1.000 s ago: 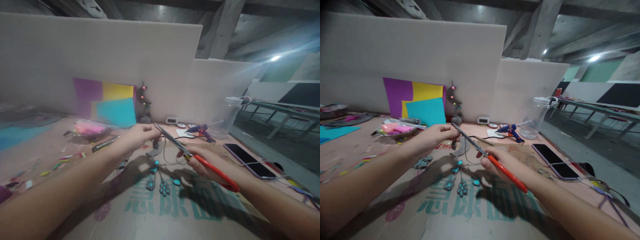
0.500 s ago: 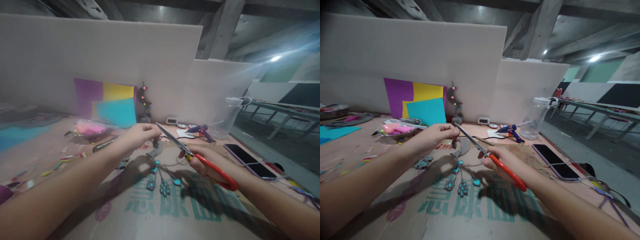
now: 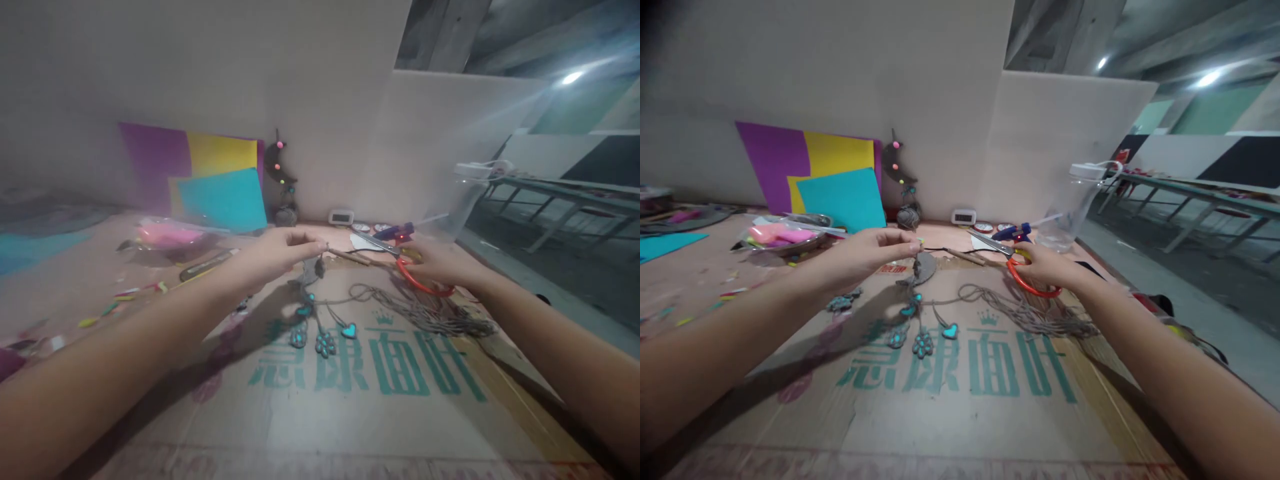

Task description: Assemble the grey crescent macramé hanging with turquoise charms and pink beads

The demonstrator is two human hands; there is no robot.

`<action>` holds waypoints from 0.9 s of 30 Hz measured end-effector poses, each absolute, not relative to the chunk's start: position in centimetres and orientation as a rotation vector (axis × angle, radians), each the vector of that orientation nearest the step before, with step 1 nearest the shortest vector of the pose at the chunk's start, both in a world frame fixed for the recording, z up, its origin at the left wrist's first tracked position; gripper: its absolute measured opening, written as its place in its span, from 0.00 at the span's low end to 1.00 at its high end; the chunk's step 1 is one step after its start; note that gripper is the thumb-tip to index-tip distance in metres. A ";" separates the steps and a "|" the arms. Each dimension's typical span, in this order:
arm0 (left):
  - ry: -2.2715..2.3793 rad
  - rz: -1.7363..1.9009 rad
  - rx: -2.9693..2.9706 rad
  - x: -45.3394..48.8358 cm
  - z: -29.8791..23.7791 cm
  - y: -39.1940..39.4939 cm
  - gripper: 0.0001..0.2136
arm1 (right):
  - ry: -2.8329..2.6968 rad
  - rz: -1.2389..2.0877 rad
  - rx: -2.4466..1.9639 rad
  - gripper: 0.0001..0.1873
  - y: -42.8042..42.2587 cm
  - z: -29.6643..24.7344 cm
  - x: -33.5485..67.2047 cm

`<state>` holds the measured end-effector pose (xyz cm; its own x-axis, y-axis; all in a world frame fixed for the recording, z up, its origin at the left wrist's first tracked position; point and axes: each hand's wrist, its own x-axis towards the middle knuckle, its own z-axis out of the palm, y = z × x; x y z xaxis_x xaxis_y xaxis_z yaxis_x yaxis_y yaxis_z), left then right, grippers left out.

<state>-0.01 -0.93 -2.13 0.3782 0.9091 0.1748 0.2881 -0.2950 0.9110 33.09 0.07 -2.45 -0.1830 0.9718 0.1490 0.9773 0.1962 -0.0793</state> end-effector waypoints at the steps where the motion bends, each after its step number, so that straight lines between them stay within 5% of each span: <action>1: 1.050 0.905 1.824 0.1 -2.2 -1.1 0.16 | -2.324 -0.070 -1.963 0.28 0.4 -2.9 33.5; 8: 1.013 0.857 1.924 0.7 -3.0 -1.6 0.14 | -2.380 -0.097 -2.117 0.29 1.7 -4.0 35.6; 12: 0.976 0.823 1.890 1.3 -3.4 -2.1 0.14 | -2.245 -0.085 -1.956 0.21 0.7 -3.1 33.8; 19: 0.869 0.819 1.823 2.6 -4.3 -3.4 0.13 | -1.809 1.009 -1.138 0.22 -5.2 -3.4 24.4; 27: 0.886 0.793 1.723 3.2 -5.4 -4.2 0.16 | -1.602 1.295 -1.169 0.12 -6.9 -5.3 22.4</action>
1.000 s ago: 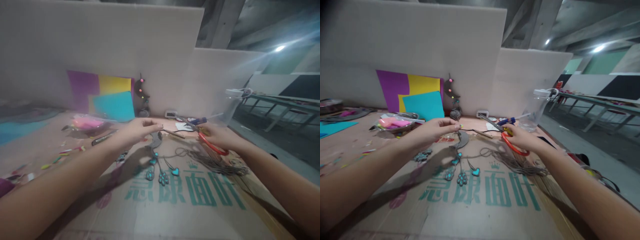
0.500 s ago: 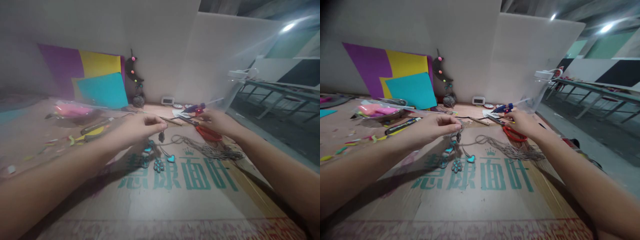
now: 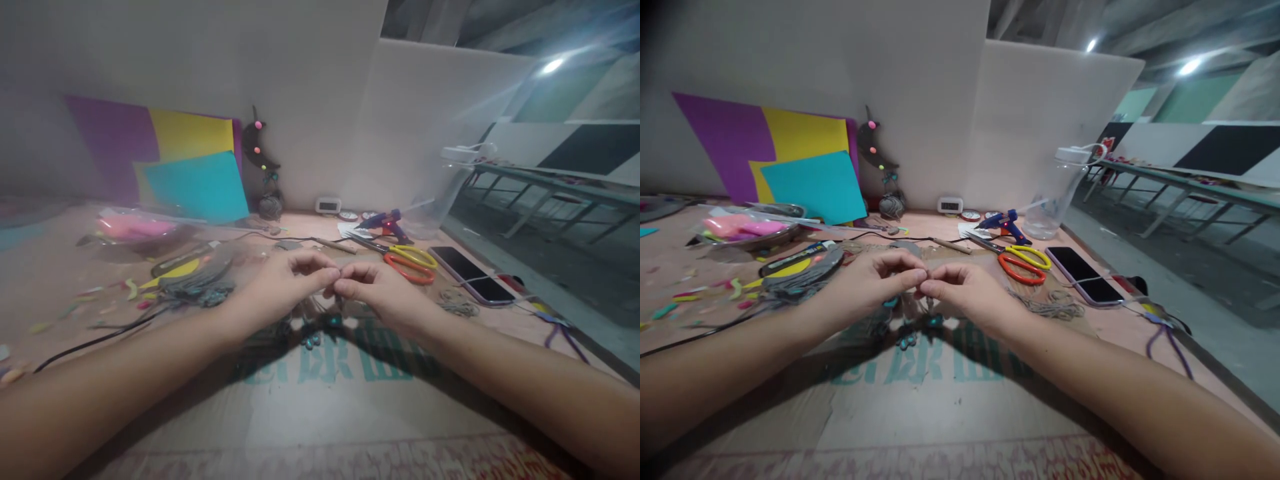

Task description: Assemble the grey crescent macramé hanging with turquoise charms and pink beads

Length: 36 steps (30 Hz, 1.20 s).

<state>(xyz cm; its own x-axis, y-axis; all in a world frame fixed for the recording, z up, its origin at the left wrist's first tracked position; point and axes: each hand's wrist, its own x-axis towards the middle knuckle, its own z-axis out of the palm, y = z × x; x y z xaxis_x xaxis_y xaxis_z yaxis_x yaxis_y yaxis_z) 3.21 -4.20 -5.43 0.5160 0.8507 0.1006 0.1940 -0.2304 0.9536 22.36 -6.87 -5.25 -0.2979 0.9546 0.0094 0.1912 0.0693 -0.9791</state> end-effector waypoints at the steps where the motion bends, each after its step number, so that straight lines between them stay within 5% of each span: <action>1: 0.883 0.804 1.759 3.2 -5.3 -4.2 0.15 | -1.633 1.269 -1.175 0.13 -6.8 -5.1 22.6; 11: 0.798 0.451 2.658 3.1 -7.4 -3.7 0.14 | -2.289 0.671 -1.476 0.13 -5.9 -1.2 26.3; 21: 0.644 0.405 2.639 3.3 -8.3 -3.8 0.04 | -2.534 0.437 -1.608 0.14 -6.3 -0.4 27.0; 36: 0.402 0.234 2.724 3.2 -6.1 -5.2 0.14 | -2.664 0.597 -1.684 0.13 -6.0 -2.0 25.9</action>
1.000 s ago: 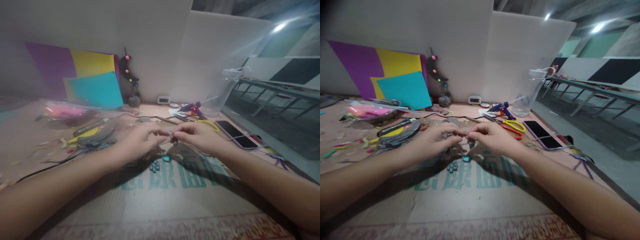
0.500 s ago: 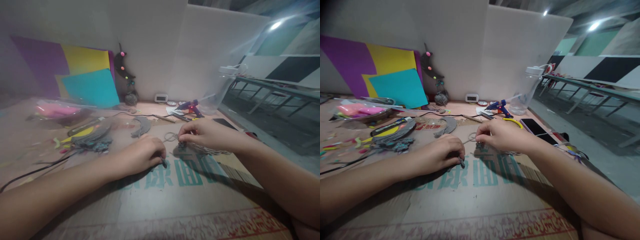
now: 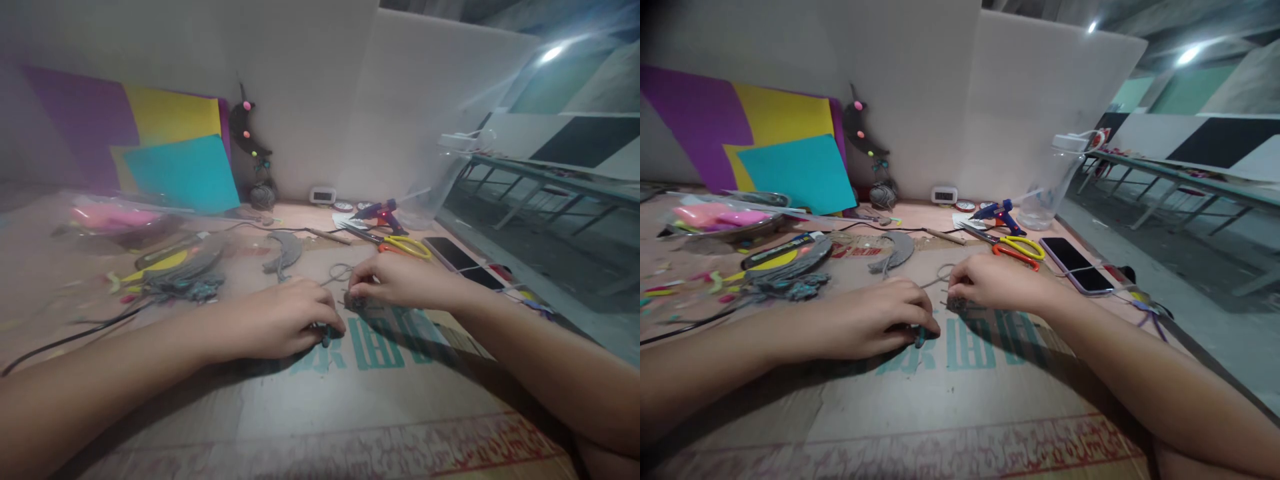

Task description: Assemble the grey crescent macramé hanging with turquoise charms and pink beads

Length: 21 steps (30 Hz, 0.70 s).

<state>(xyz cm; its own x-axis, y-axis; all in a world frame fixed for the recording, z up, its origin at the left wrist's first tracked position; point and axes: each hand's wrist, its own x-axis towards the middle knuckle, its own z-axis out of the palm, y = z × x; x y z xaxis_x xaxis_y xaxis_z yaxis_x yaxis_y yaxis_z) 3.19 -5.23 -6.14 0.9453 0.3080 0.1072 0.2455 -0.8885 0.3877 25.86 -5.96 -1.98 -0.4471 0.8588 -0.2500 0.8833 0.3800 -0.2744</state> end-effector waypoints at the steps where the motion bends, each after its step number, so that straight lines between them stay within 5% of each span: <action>1: 0.395 0.233 2.720 3.2 -6.1 -5.2 0.14 | 2.558 -0.574 1.610 0.13 -5.9 -2.0 25.9; 7: 0.341 0.310 2.715 3.3 -7.0 -4.7 0.06 | 2.578 -0.575 1.606 0.12 -5.9 -2.0 26.0; 15: 0.833 0.644 2.111 2.9 -4.5 -4.4 0.12 | 2.795 -0.676 1.480 0.11 -6.8 -3.8 24.6; 21: 0.893 0.641 1.740 2.6 -5.7 -3.1 0.16 | 3.086 -0.384 1.504 0.12 -6.6 -4.3 24.5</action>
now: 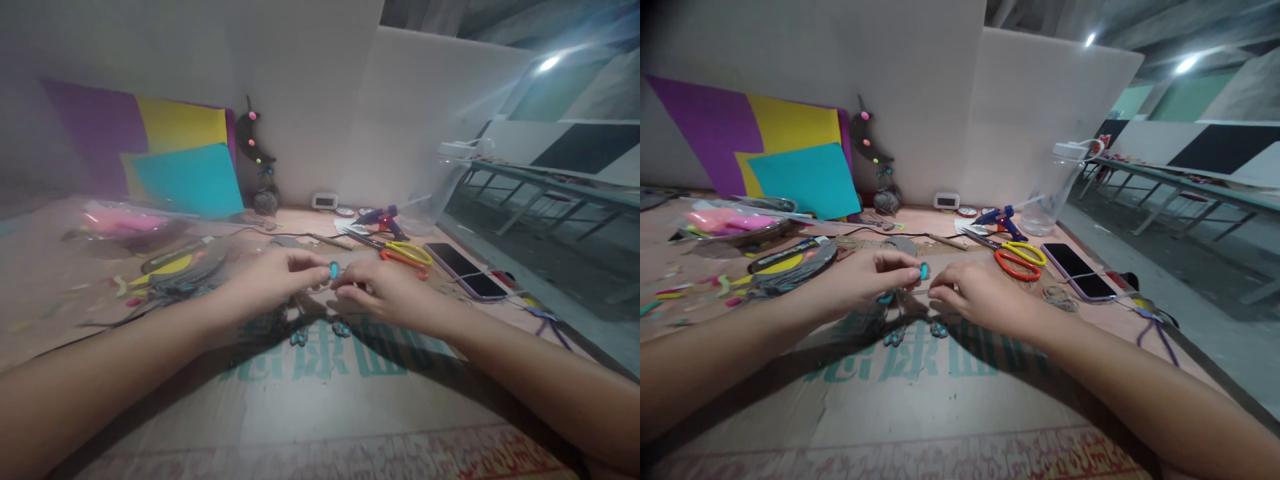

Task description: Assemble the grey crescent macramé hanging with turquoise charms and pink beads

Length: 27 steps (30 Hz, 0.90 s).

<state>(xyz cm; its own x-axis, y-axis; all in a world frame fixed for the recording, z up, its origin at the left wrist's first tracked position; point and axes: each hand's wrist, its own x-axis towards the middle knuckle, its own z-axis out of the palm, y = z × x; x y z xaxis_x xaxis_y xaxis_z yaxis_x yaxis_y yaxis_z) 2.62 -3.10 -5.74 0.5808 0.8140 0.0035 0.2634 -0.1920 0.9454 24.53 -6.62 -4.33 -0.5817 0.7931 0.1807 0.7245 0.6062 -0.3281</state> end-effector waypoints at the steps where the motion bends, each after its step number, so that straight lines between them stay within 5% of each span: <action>1: 0.877 0.663 1.724 2.6 -6.0 -2.9 0.16 | -2.491 0.295 -1.229 0.12 -6.5 -4.1 24.7; 20: 0.870 0.684 1.905 2.9 -5.1 -3.7 0.14 | -2.140 0.538 -1.218 0.10 -7.6 -3.7 23.5; 27: 0.916 0.784 1.984 1.9 -3.5 -3.0 0.14 | -2.313 0.051 -1.677 0.22 -4.2 0.6 29.5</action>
